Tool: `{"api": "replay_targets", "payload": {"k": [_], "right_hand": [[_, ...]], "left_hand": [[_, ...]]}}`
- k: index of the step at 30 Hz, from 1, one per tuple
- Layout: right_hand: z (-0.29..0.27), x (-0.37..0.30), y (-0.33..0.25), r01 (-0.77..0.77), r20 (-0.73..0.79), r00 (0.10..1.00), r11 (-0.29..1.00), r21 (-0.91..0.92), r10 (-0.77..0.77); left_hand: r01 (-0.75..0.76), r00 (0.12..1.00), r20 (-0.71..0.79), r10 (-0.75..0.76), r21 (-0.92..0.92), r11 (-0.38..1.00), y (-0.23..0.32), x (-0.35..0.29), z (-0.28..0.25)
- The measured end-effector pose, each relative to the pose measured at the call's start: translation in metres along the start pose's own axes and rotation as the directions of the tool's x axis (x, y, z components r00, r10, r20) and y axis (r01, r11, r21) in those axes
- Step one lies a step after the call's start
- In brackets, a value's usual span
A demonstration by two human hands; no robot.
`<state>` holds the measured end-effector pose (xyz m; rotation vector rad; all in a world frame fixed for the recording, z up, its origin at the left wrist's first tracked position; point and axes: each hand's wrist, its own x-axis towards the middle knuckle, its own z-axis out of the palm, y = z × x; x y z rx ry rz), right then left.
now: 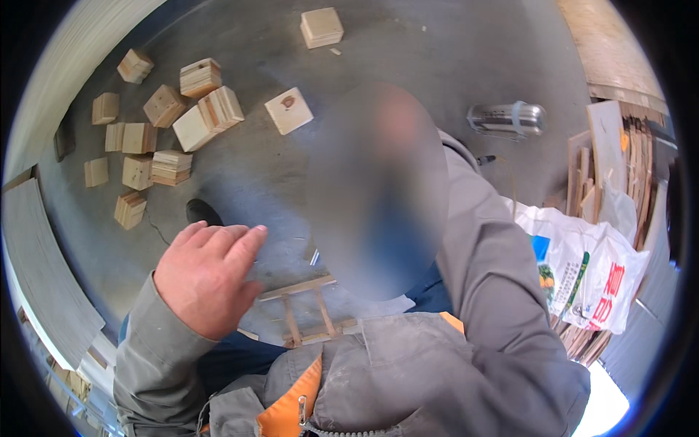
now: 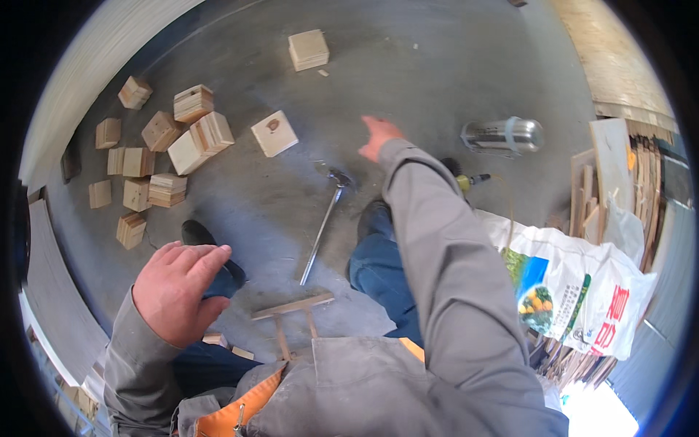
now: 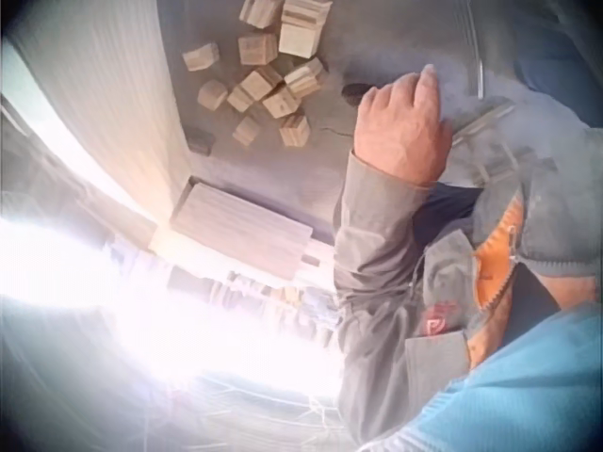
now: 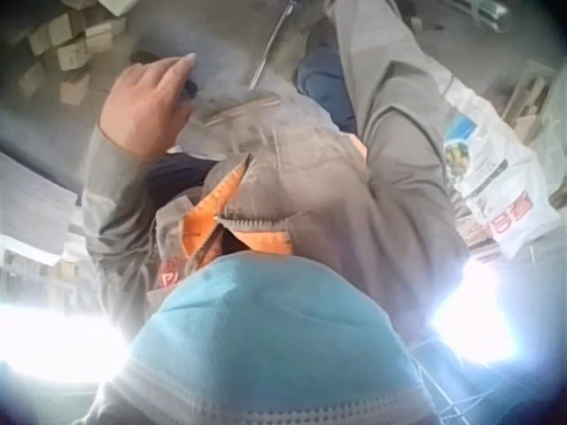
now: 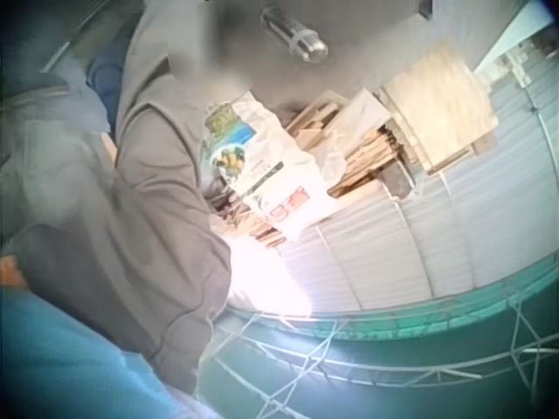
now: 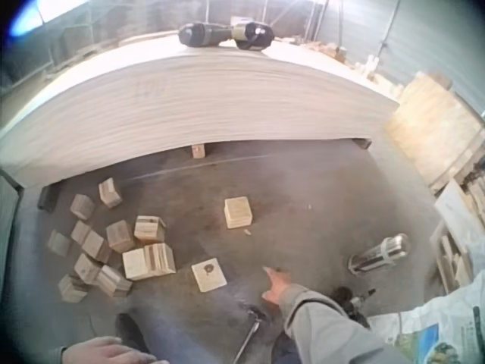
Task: The person sits on the floor and repeatedly picks up small wooden blocks, drills a hole into each one using a handheld power drill, and places the finished block aside. The process is repeated for multiple blocks.
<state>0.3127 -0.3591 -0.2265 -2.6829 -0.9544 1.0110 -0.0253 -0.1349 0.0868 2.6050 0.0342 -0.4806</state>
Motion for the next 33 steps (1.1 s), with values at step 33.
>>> {"api": "replay_targets", "payload": {"k": [33], "right_hand": [[0.077, 0.060, -0.170, 0.109, -0.068, 0.991, 0.986, -0.125, -0.118]], "left_hand": [[-0.030, 0.999, -0.024, 0.029, -0.055, 0.998, -0.015, -0.021, 0.006]]}}
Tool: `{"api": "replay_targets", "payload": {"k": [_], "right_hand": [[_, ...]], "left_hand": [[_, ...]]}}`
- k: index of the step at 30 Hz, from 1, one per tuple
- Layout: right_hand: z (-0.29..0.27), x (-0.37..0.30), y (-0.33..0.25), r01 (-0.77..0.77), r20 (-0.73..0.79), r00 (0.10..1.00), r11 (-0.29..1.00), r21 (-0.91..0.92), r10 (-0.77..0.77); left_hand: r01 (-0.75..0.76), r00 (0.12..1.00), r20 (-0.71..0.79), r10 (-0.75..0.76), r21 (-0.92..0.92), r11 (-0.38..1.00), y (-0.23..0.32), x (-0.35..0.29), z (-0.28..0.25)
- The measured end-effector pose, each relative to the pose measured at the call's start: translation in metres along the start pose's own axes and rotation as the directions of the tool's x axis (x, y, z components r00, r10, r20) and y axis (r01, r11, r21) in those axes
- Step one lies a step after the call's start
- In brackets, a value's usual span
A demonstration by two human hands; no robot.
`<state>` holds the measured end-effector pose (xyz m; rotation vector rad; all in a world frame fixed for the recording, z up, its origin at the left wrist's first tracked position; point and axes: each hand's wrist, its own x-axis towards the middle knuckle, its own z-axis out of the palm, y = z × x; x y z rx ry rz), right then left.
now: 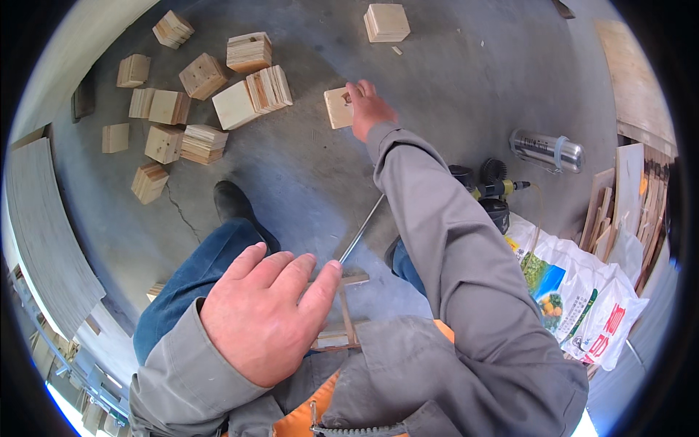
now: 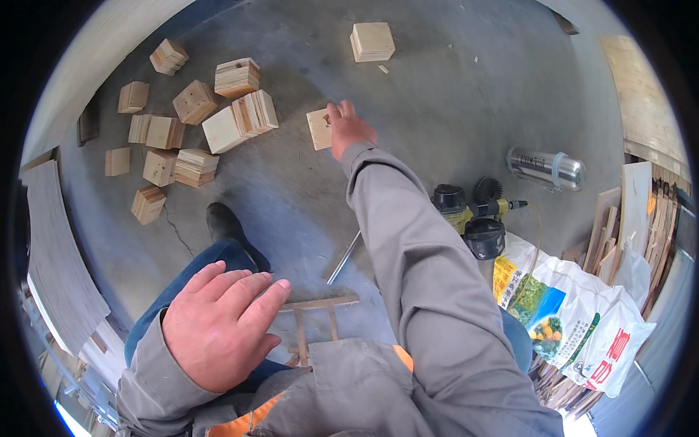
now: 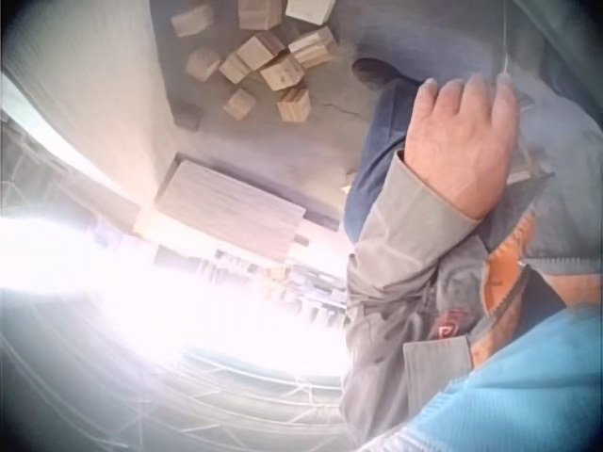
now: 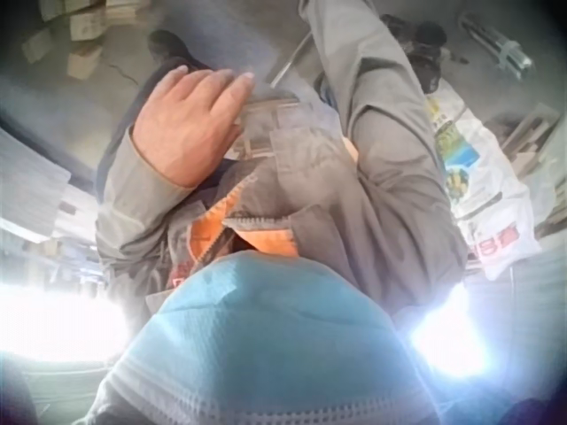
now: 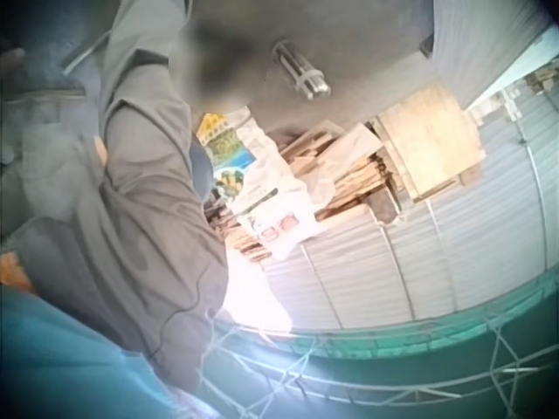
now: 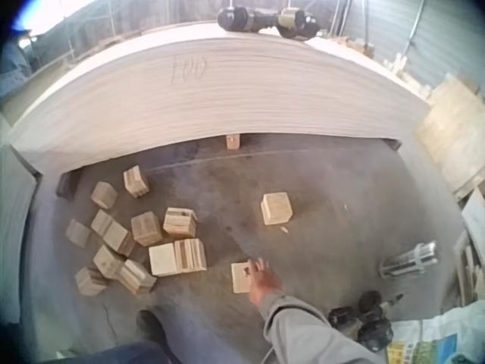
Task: The person sits on the floor and repeatedly picks up small wooden blocks, drills a hole into each one using a handheld power drill, and places the finished block aside. The process is repeated for multiple blocks.
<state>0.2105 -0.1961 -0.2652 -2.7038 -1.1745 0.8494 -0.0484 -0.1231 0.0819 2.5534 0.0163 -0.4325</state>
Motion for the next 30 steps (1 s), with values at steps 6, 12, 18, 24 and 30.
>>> {"api": "replay_targets", "payload": {"k": [6, 12, 18, 24, 30], "right_hand": [[0.008, -0.057, -0.004, -0.150, 0.083, 0.985, 0.989, 0.003, 0.149], [0.035, -0.108, 0.041, -0.035, 0.109, 0.994, 0.982, 0.188, 0.015], [-0.039, -0.118, 0.151, -0.155, 0.298, 0.950, 0.972, 0.177, 0.097], [-0.150, -0.188, 0.254, -0.340, 0.252, 0.884, 0.911, -0.233, 0.394], [-0.122, -0.226, 0.307, -0.359, 0.290, 0.826, 0.847, -0.392, 0.484]], "left_hand": [[-0.005, 1.000, -0.025, 0.006, 0.010, 1.000, 0.009, 0.004, -0.001], [-0.036, 0.999, -0.032, 0.035, -0.019, 0.999, 0.015, 0.007, 0.003], [-0.036, 0.999, -0.024, 0.036, -0.001, 0.999, 0.018, 0.005, 0.002], [-0.049, 0.999, -0.001, 0.049, 0.005, 0.999, 0.021, 0.008, -0.001], [0.027, 0.999, 0.030, -0.028, 0.058, 0.998, 0.019, 0.014, 0.007]]}}
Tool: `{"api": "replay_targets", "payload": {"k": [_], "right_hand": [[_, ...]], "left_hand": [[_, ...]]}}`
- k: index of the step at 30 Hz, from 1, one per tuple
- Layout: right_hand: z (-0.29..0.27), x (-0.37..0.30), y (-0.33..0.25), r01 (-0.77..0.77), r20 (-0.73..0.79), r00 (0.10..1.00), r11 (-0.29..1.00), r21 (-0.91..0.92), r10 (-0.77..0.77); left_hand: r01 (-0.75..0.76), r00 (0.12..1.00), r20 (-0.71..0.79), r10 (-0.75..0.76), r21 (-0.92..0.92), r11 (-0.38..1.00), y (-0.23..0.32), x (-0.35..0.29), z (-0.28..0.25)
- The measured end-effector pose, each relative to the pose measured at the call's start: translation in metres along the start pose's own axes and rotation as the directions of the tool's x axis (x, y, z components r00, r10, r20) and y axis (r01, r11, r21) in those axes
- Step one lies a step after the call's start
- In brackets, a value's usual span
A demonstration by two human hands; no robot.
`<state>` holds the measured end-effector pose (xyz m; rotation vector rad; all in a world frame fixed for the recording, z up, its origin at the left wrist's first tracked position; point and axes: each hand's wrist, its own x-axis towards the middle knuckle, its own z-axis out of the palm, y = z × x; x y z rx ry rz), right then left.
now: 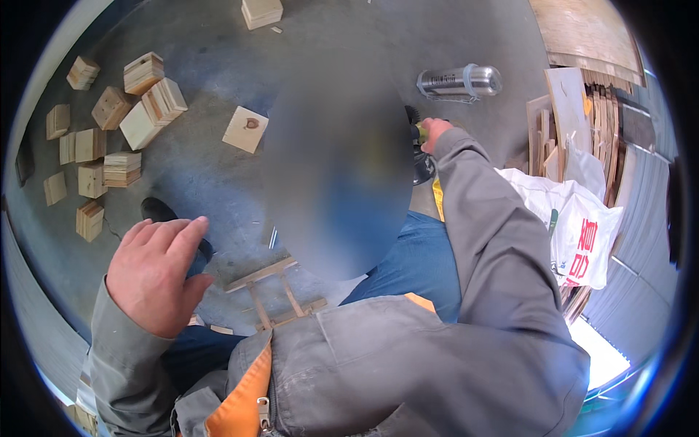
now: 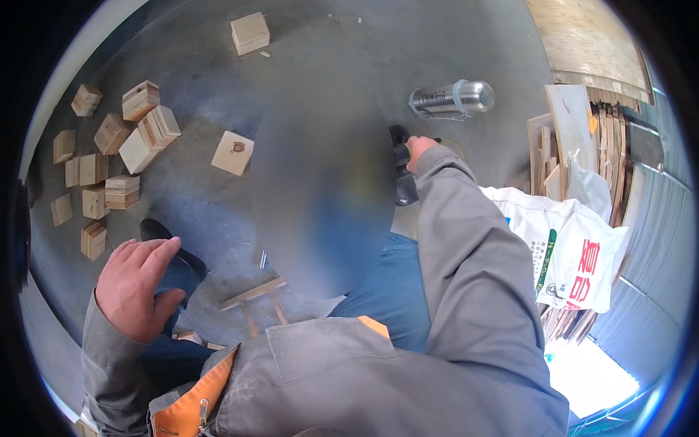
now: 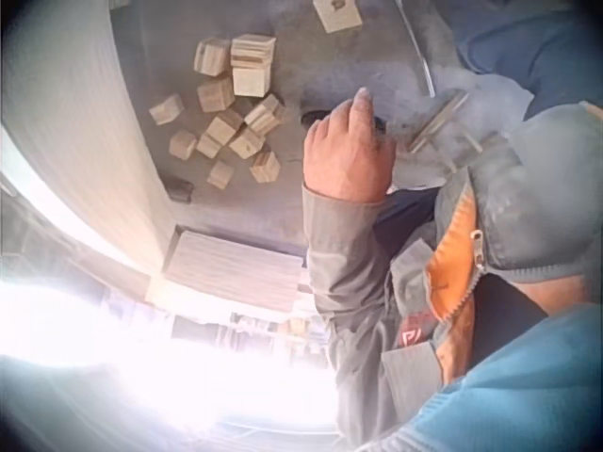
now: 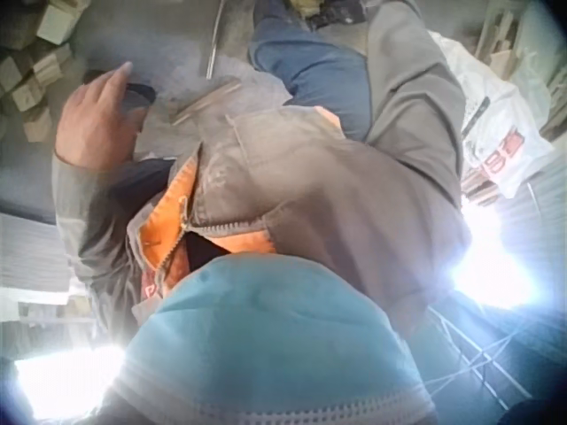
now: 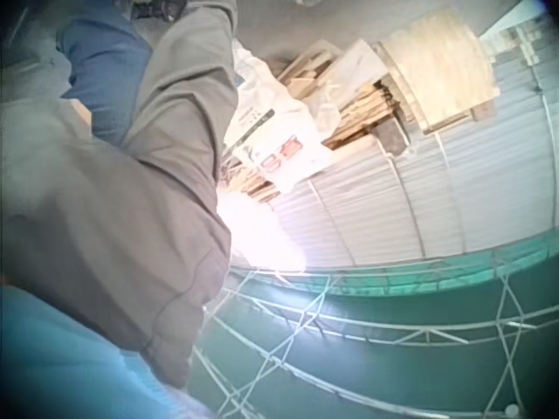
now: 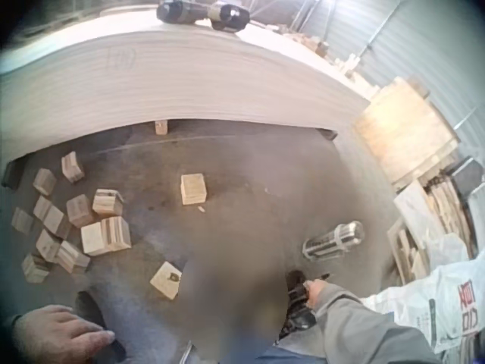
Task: The person sits on the floor and repeatedly picks up small wooden blocks, drills a hole into each one using a handheld power drill, and places the finished block aside. The process is repeated for multiple blocks.
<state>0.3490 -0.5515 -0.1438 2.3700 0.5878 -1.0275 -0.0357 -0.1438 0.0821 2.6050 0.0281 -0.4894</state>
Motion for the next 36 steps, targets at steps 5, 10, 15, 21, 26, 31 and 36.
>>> {"api": "replay_targets", "payload": {"k": [5, 10, 15, 21, 26, 31, 36], "right_hand": [[0.051, 0.010, -0.014, 0.169, -0.152, 0.972, 0.982, -0.082, -0.180], [0.054, 0.036, -0.029, 0.236, -0.052, 0.967, 0.952, -0.197, -0.250], [0.079, 0.074, -0.038, 0.322, -0.064, 0.940, 0.935, -0.149, -0.334], [0.086, 0.083, -0.041, 0.335, 0.023, 0.939, 0.894, -0.298, -0.344], [0.064, 0.078, -0.054, 0.381, 0.254, 0.915, 0.880, -0.285, -0.314], [0.058, 0.030, -0.064, 0.276, 0.340, 0.909, 0.959, -0.059, -0.241], [0.060, -0.009, -0.023, 0.195, 0.320, 0.900, 0.930, 0.312, -0.296]], "left_hand": [[0.040, 0.998, 0.049, -0.042, 0.029, 0.999, -0.003, 0.013, 0.007], [0.014, 0.996, 0.092, -0.015, 0.011, 1.000, -0.011, 0.029, 0.012], [0.071, 0.987, 0.141, -0.077, 0.042, 0.997, -0.015, 0.033, 0.013], [0.046, 0.992, 0.115, -0.046, 0.003, 0.999, -0.016, 0.040, 0.017], [0.004, 0.994, 0.106, -0.007, 0.032, 0.999, -0.013, 0.035, 0.020], [-0.049, 0.998, 0.046, 0.046, 0.066, 0.997, -0.009, 0.022, 0.017], [0.021, 0.983, 0.182, -0.035, 0.075, 0.997, -0.004, 0.012, 0.008]]}}
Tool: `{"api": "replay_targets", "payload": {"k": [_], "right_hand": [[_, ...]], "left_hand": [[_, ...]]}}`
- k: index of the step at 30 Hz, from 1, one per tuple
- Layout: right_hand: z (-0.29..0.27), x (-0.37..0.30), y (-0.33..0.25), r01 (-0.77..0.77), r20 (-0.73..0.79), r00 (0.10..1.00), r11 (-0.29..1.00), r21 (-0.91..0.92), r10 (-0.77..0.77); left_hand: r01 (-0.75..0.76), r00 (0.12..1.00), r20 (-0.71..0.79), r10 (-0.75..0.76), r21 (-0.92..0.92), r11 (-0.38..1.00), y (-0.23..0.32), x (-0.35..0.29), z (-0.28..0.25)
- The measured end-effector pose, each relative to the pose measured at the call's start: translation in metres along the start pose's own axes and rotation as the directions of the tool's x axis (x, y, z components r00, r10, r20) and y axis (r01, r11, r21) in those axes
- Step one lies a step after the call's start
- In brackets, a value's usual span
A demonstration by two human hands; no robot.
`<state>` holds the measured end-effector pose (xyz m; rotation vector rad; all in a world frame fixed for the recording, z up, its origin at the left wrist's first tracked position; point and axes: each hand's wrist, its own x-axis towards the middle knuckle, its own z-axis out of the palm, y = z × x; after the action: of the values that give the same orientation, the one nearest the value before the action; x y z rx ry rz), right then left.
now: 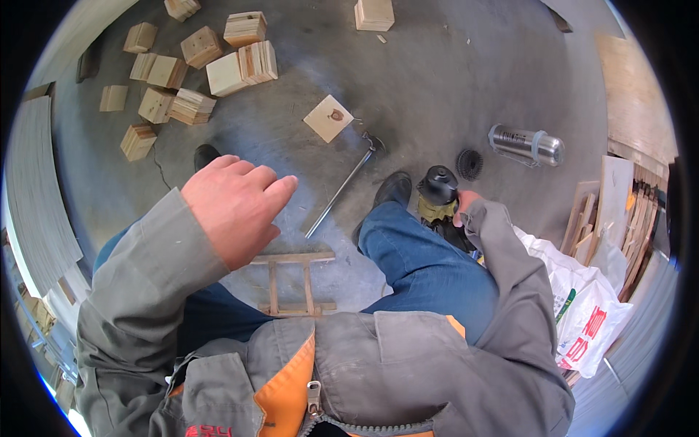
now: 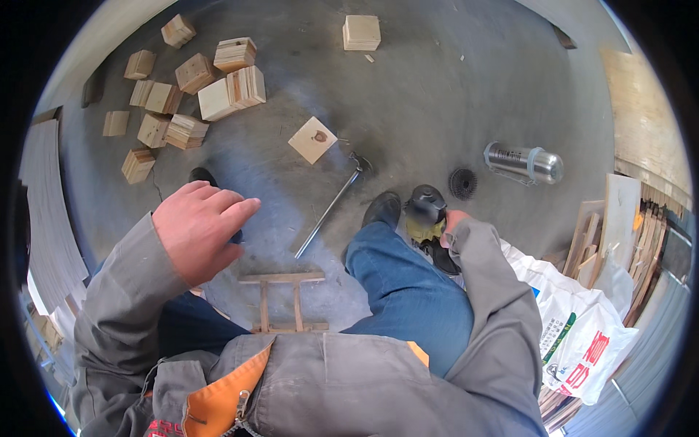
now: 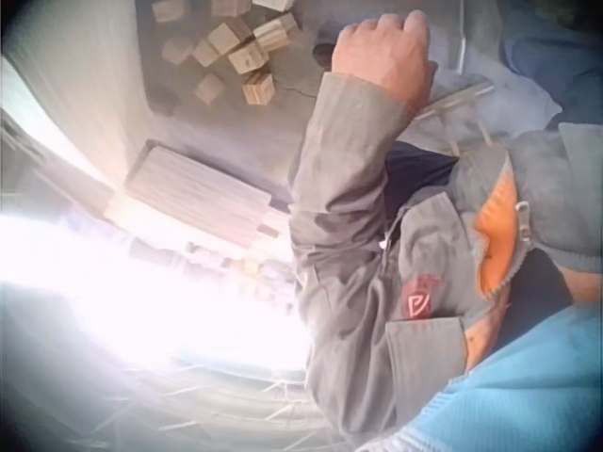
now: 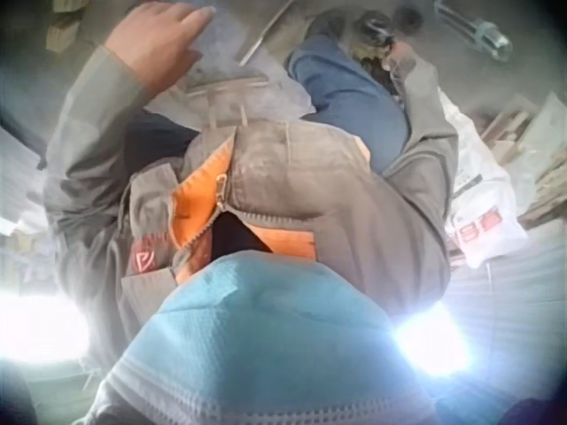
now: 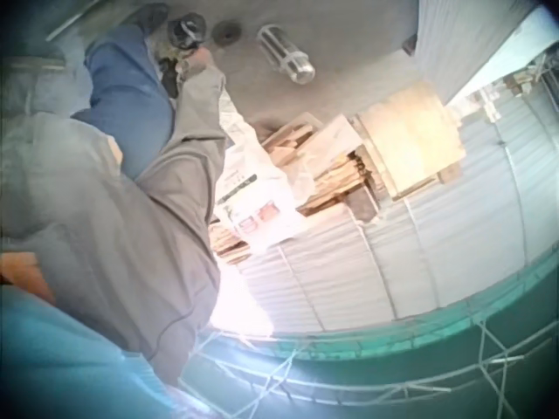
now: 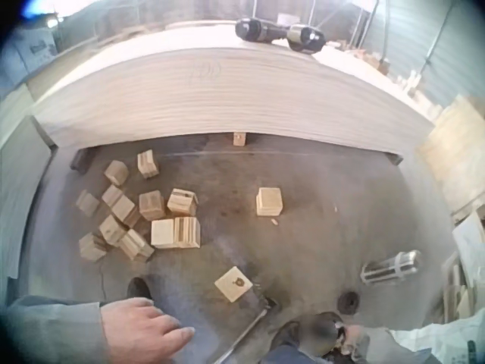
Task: The person sits on the floor and repeatedly picks up small wooden blocks, drills a hole into each one using a handheld power drill, and places the finished block aside. The process is repeated for multiple blocks.
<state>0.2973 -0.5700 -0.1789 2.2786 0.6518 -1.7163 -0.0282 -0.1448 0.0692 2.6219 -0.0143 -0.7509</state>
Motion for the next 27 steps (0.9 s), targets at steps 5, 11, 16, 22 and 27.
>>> {"api": "replay_targets", "payload": {"k": [5, 11, 16, 22, 27], "right_hand": [[0.018, -0.026, 0.020, 0.052, -0.295, 0.955, 0.967, 0.249, 0.025], [0.025, -0.043, 0.012, -0.182, -0.222, 0.923, 0.864, 0.470, 0.315], [0.027, -0.037, 0.016, -0.123, -0.258, 0.937, 0.915, 0.385, 0.234], [0.031, -0.021, 0.003, -0.152, -0.167, 0.951, 0.863, 0.482, 0.260], [0.030, -0.029, -0.045, -0.260, -0.009, 0.937, 0.716, 0.648, 0.348]], "left_hand": [[-0.007, 0.997, -0.079, 0.007, 0.002, 1.000, 0.000, -0.023, 0.006], [-0.046, 0.990, -0.134, 0.046, -0.002, 0.999, -0.006, -0.031, 0.008], [-0.016, 0.996, -0.084, 0.014, -0.028, 0.999, -0.012, -0.032, 0.006], [0.007, 0.998, -0.062, -0.010, -0.052, 0.999, -0.015, -0.029, 0.005], [-0.044, 0.984, -0.175, 0.038, -0.030, 0.999, -0.024, -0.027, 0.016]]}}
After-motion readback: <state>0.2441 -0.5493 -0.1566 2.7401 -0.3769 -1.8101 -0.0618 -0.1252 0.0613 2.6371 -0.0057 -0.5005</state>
